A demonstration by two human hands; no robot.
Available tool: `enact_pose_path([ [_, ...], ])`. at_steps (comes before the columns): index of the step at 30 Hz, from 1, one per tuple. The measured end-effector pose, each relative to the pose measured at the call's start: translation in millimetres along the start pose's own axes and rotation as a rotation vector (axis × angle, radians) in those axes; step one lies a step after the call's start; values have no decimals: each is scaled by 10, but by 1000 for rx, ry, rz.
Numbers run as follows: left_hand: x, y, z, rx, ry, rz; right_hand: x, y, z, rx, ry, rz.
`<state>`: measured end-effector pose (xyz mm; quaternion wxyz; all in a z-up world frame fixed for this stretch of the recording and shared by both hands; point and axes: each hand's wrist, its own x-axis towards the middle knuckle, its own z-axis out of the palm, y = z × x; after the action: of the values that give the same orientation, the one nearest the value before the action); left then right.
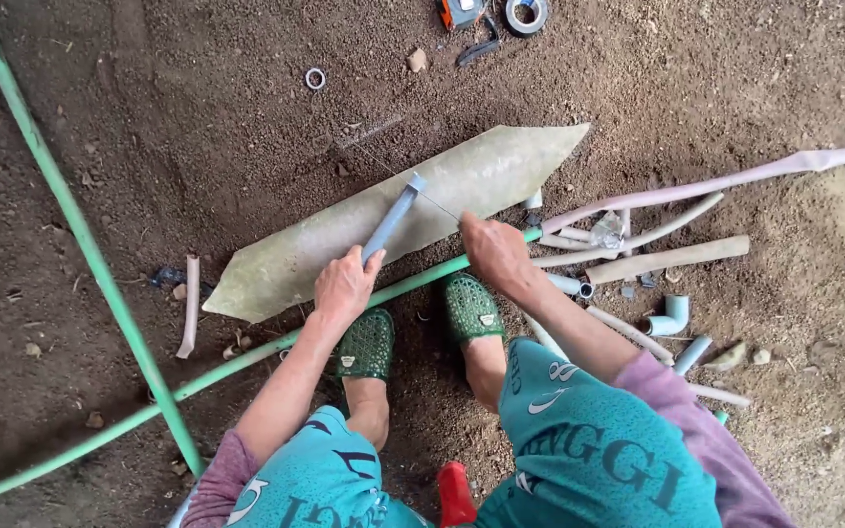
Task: The person uses a hand saw to cut a gray PVC pipe that is resting on a large leaf. The person holds the pipe steady with one hand while sawing with the other. The scene is outdoors on a dirt ground with various tools and pipe pieces scattered nearby.
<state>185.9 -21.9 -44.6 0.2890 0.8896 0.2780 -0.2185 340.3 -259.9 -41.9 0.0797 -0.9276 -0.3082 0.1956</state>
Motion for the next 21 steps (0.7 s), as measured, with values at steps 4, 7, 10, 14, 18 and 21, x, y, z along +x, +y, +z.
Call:
enact_pose_path([
  [4,-1,-8,-64,-28,17,1,116,11,178,-39,3,-1],
  [7,-26,-2,-71,-16,4,-7,-205,112,35,-11,-37,32],
  [10,-50,56,-63,1,-1,5,-204,96,-4,-27,-47,57],
  [14,-118,130,-40,-4,-20,24,305,-119,157,-58,40,-35],
  [18,-125,48,0,-31,-14,8,316,-152,194,-99,60,-53],
  [21,-218,-12,26,-68,-28,4,293,-137,183,-122,49,-49],
])
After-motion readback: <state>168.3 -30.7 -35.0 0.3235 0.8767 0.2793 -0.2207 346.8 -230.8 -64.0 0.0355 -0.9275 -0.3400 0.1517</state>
